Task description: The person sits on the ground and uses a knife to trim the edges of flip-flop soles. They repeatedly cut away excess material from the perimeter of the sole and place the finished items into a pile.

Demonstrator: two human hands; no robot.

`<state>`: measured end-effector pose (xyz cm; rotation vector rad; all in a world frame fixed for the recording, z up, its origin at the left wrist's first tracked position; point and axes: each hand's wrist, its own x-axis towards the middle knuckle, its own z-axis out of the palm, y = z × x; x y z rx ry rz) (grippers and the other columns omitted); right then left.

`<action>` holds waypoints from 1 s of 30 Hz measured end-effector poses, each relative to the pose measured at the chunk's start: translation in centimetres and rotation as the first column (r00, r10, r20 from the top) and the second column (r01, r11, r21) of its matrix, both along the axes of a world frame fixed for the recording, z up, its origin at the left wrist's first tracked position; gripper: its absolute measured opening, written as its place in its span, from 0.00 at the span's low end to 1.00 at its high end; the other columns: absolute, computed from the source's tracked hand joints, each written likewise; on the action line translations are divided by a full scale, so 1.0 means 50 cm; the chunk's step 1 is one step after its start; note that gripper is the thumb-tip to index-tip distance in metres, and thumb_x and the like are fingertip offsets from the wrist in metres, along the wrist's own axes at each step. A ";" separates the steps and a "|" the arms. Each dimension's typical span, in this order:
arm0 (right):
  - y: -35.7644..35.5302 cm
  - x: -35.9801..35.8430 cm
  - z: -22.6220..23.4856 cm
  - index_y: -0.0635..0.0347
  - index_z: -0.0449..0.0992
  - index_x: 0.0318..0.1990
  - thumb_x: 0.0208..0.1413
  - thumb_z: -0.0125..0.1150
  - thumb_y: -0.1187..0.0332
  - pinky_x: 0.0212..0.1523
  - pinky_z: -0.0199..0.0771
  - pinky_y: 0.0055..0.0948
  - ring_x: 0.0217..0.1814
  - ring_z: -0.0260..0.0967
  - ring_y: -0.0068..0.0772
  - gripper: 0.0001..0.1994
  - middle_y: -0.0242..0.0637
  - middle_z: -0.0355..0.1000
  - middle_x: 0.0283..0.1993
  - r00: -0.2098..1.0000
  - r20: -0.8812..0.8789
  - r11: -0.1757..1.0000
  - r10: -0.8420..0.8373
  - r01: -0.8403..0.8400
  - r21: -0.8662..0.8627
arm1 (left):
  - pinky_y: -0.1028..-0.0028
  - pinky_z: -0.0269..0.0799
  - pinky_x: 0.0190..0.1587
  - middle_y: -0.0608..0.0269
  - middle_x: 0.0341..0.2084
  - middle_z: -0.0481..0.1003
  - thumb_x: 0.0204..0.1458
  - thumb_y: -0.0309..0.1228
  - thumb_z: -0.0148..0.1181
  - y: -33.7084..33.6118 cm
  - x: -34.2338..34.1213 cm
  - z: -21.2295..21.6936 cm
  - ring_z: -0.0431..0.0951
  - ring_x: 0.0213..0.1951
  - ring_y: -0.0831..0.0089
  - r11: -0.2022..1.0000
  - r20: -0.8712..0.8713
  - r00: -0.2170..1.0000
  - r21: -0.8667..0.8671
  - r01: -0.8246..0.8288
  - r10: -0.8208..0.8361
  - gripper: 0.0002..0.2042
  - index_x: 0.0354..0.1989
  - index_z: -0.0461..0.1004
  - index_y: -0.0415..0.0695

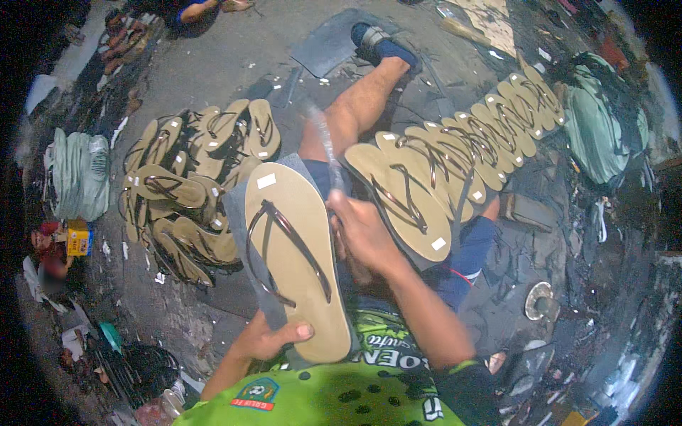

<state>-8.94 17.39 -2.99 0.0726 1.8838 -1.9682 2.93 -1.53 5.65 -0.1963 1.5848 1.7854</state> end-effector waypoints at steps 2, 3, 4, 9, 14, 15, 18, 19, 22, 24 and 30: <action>-0.006 0.042 0.077 0.65 0.76 0.41 0.65 0.47 0.49 0.30 0.67 0.24 0.28 0.65 0.18 0.24 0.30 0.72 0.28 0.966 -0.123 0.952 -0.226 0.192 -0.239 | 0.65 0.61 0.59 0.55 0.53 0.69 0.51 0.30 0.66 -0.002 0.001 -0.006 0.68 0.54 0.68 0.996 -0.033 0.997 -0.050 0.071 -0.073 0.29 0.60 0.61 0.34; 0.005 0.051 0.102 0.65 0.77 0.40 0.63 0.52 0.51 0.30 0.66 0.22 0.28 0.65 0.17 0.22 0.28 0.72 0.28 0.976 -0.057 0.960 -0.210 0.195 -0.200 | 0.66 0.61 0.59 0.55 0.53 0.70 0.51 0.30 0.66 -0.001 -0.003 -0.010 0.68 0.54 0.69 0.990 -0.108 0.986 -0.065 0.122 -0.128 0.29 0.59 0.61 0.34; 0.017 0.054 0.119 0.65 0.77 0.40 0.63 0.53 0.52 0.30 0.66 0.22 0.28 0.65 0.17 0.21 0.28 0.72 0.27 0.979 -0.103 0.978 -0.176 0.162 -0.135 | 0.66 0.61 0.59 0.55 0.52 0.70 0.51 0.30 0.66 0.002 -0.008 -0.010 0.68 0.54 0.69 0.982 -0.181 0.966 -0.082 0.173 -0.185 0.28 0.58 0.62 0.34; 0.057 0.083 0.165 0.68 0.77 0.36 0.61 0.56 0.60 0.28 0.67 0.27 0.26 0.66 0.18 0.16 0.33 0.73 0.23 0.913 -0.407 0.987 -0.021 0.084 0.137 | 0.67 0.74 0.48 0.56 0.46 0.75 0.57 0.34 0.58 0.026 -0.109 -0.017 0.77 0.46 0.68 0.691 0.039 0.823 0.521 -0.500 0.567 0.19 0.53 0.67 0.37; 0.060 0.107 0.182 0.69 0.76 0.40 0.60 0.58 0.66 0.31 0.72 0.30 0.28 0.74 0.31 0.12 0.48 0.75 0.29 0.929 -0.357 0.995 -0.095 0.098 -0.010 | 0.71 0.79 0.40 0.58 0.40 0.77 0.58 0.33 0.56 0.047 -0.162 -0.014 0.80 0.37 0.72 0.807 -0.126 0.835 0.369 -0.462 0.536 0.14 0.49 0.69 0.37; 0.064 0.107 0.183 0.70 0.76 0.41 0.58 0.59 0.68 0.32 0.73 0.30 0.30 0.76 0.38 0.11 0.50 0.75 0.31 0.925 -0.375 0.996 -0.066 0.081 0.025 | 0.70 0.79 0.40 0.58 0.39 0.77 0.58 0.33 0.57 0.050 -0.165 -0.009 0.80 0.36 0.72 0.819 -0.121 0.843 0.342 -0.460 0.524 0.15 0.48 0.69 0.37; 0.065 0.107 0.166 0.71 0.76 0.41 0.57 0.59 0.69 0.35 0.74 0.31 0.33 0.77 0.39 0.11 0.49 0.77 0.33 0.802 -0.597 0.957 0.018 0.159 0.242 | 0.70 0.79 0.40 0.57 0.40 0.77 0.57 0.34 0.58 0.043 -0.163 -0.037 0.80 0.37 0.72 0.805 -0.032 0.857 0.364 -0.469 0.514 0.17 0.50 0.67 0.37; 0.068 0.112 0.156 0.70 0.74 0.48 0.56 0.60 0.71 0.36 0.74 0.32 0.36 0.78 0.41 0.15 0.50 0.77 0.37 0.814 -0.578 0.951 0.064 0.127 0.283 | 0.69 0.79 0.41 0.58 0.40 0.77 0.55 0.35 0.61 0.039 -0.160 -0.041 0.80 0.38 0.71 0.807 -0.024 0.859 0.356 -0.471 0.512 0.19 0.50 0.67 0.37; 0.073 0.151 0.139 0.69 0.67 0.58 0.57 0.59 0.68 0.37 0.73 0.33 0.36 0.76 0.39 0.23 0.52 0.75 0.39 0.882 -0.472 0.991 -0.006 0.069 0.117 | 0.70 0.78 0.43 0.58 0.39 0.77 0.54 0.35 0.62 0.034 -0.156 -0.046 0.79 0.39 0.71 0.837 -0.152 0.843 0.299 -0.458 0.516 0.20 0.50 0.67 0.37; 0.108 0.206 0.127 0.67 0.52 0.68 0.61 0.50 0.60 0.42 0.70 0.29 0.35 0.68 0.31 0.31 0.45 0.70 0.41 0.991 -0.117 0.995 0.062 -0.071 -0.074 | 0.69 0.78 0.43 0.58 0.38 0.77 0.52 0.36 0.64 0.035 -0.181 -0.017 0.79 0.39 0.70 0.822 -0.147 0.819 0.249 -0.512 0.555 0.20 0.48 0.68 0.37; 0.149 0.334 0.064 0.64 0.63 0.62 0.63 0.47 0.68 0.47 0.68 0.29 0.43 0.69 0.34 0.21 0.46 0.70 0.46 1.000 0.023 1.000 -0.009 0.008 0.026 | 0.67 0.81 0.35 0.61 0.34 0.79 0.52 0.47 0.62 -0.021 -0.175 -0.110 0.81 0.32 0.68 0.821 0.233 0.863 0.274 -0.501 0.449 0.20 0.46 0.72 0.46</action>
